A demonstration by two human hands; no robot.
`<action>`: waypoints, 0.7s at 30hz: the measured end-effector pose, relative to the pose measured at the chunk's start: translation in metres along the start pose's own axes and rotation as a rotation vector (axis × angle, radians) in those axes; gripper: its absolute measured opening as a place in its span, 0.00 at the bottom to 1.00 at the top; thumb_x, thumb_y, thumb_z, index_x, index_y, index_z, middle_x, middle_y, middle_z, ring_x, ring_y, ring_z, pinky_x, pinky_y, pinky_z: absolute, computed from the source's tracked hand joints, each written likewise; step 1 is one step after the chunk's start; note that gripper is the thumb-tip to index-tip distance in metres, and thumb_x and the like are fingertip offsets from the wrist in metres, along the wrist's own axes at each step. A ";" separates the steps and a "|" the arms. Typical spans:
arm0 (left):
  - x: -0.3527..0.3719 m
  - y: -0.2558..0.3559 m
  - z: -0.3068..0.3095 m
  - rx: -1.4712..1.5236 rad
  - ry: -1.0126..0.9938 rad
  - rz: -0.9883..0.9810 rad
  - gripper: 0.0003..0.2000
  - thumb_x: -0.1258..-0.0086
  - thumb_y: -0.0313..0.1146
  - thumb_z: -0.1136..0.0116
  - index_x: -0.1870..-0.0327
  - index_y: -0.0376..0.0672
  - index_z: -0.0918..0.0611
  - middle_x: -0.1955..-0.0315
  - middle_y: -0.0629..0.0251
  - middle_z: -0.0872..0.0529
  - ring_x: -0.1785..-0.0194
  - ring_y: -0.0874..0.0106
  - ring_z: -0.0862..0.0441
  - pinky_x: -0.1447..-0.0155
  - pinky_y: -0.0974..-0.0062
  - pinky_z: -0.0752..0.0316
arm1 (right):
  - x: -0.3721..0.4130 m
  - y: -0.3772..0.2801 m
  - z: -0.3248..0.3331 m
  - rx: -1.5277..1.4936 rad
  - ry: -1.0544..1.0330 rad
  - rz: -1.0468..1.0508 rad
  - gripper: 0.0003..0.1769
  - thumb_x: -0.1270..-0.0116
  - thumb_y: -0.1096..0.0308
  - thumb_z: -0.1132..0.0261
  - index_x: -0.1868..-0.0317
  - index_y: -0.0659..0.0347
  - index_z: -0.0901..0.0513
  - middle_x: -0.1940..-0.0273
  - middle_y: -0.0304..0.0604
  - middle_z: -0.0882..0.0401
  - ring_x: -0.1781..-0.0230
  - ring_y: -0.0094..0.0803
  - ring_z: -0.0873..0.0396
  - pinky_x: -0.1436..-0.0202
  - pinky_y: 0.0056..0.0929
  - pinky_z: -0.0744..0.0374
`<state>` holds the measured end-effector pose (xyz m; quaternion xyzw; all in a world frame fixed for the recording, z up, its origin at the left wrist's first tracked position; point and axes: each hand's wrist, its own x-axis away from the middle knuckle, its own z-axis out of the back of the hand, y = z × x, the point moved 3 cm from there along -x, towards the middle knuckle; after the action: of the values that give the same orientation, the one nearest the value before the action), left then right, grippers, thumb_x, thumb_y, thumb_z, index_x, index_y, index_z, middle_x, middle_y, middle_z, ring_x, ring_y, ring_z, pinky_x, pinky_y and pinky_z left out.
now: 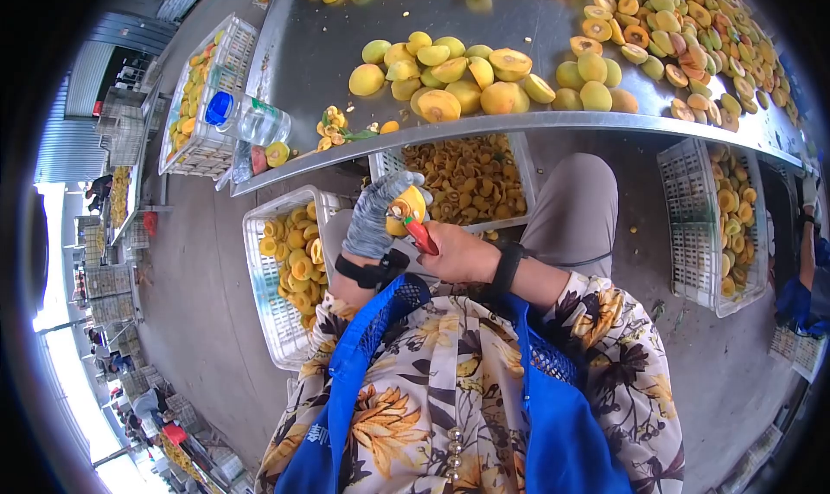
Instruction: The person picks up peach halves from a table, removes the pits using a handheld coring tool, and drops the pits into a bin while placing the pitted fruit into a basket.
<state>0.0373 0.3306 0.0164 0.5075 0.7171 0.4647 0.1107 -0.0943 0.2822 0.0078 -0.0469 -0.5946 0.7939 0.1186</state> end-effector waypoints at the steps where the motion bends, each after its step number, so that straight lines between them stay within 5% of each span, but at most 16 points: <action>1: -0.002 0.000 0.004 -0.184 -0.083 -0.069 0.10 0.37 0.32 0.41 0.60 0.35 0.19 0.70 0.55 0.17 0.69 0.70 0.18 0.66 0.76 0.22 | 0.003 0.002 -0.003 -0.021 -0.015 0.025 0.09 0.41 0.70 0.41 0.62 0.60 0.31 0.78 0.39 0.31 0.84 0.27 0.31 0.80 0.26 0.29; 2: -0.003 0.002 0.004 -0.369 -0.170 -0.141 0.10 0.37 0.32 0.41 0.61 0.35 0.19 0.70 0.54 0.17 0.69 0.70 0.18 0.65 0.76 0.21 | 0.003 -0.001 -0.003 -0.039 -0.028 0.053 0.08 0.39 0.71 0.42 0.61 0.59 0.31 0.78 0.36 0.32 0.88 0.22 0.34 0.85 0.23 0.32; 3: -0.003 0.001 0.005 -0.047 -0.130 0.032 0.11 0.37 0.34 0.41 0.61 0.34 0.19 0.71 0.55 0.17 0.70 0.71 0.19 0.66 0.76 0.22 | 0.004 -0.010 0.002 -0.040 -0.029 0.053 0.08 0.39 0.71 0.42 0.61 0.59 0.31 0.78 0.36 0.32 0.88 0.22 0.34 0.85 0.23 0.32; 5: 0.002 0.007 -0.004 -0.059 -0.074 0.008 0.12 0.37 0.35 0.40 0.61 0.34 0.19 0.72 0.55 0.17 0.71 0.72 0.19 0.66 0.77 0.22 | 0.010 -0.019 -0.001 -0.872 -0.352 -0.475 0.07 0.37 0.73 0.44 0.59 0.57 0.31 0.78 0.32 0.35 0.91 0.15 0.40 0.91 0.16 0.39; 8: 0.002 0.003 -0.002 -0.140 0.036 -0.067 0.12 0.38 0.36 0.39 0.62 0.34 0.18 0.73 0.57 0.17 0.75 0.72 0.20 0.69 0.78 0.23 | 0.011 -0.023 0.001 -1.140 -0.453 -0.545 0.08 0.36 0.74 0.44 0.58 0.57 0.31 0.80 0.32 0.37 0.90 0.15 0.41 0.91 0.16 0.40; 16: 0.006 -0.009 -0.001 0.125 -0.019 0.212 0.17 0.40 0.42 0.39 0.59 0.37 0.22 0.74 0.55 0.18 0.76 0.67 0.20 0.72 0.73 0.22 | 0.008 -0.018 -0.009 -0.868 -0.327 -0.421 0.09 0.37 0.75 0.45 0.56 0.57 0.31 0.81 0.31 0.39 0.91 0.13 0.44 0.92 0.15 0.42; 18: 0.010 0.000 -0.008 -0.061 0.143 -0.037 0.14 0.39 0.40 0.40 0.60 0.38 0.21 0.72 0.58 0.18 0.74 0.70 0.20 0.69 0.75 0.22 | 0.009 -0.021 -0.009 -1.236 -0.458 -0.573 0.09 0.35 0.75 0.46 0.55 0.58 0.31 0.81 0.32 0.40 0.91 0.13 0.45 0.92 0.15 0.44; 19: 0.006 0.001 -0.003 -0.351 0.191 -0.391 0.12 0.39 0.37 0.39 0.61 0.37 0.20 0.71 0.62 0.17 0.71 0.73 0.20 0.66 0.79 0.24 | 0.009 -0.019 -0.011 -1.230 -0.469 -0.579 0.09 0.35 0.75 0.46 0.55 0.58 0.31 0.81 0.32 0.40 0.91 0.13 0.45 0.92 0.15 0.44; 21: 0.004 -0.001 -0.004 -0.351 0.224 -0.427 0.11 0.39 0.36 0.39 0.62 0.37 0.19 0.70 0.63 0.17 0.70 0.74 0.20 0.65 0.81 0.25 | 0.007 -0.015 -0.015 -1.483 -0.516 -0.485 0.07 0.34 0.72 0.45 0.55 0.54 0.29 0.82 0.30 0.41 0.91 0.14 0.45 0.91 0.16 0.44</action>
<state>0.0325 0.3315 0.0196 0.2638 0.7241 0.6009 0.2121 -0.0956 0.3019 0.0183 0.2010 -0.9668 0.1329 0.0846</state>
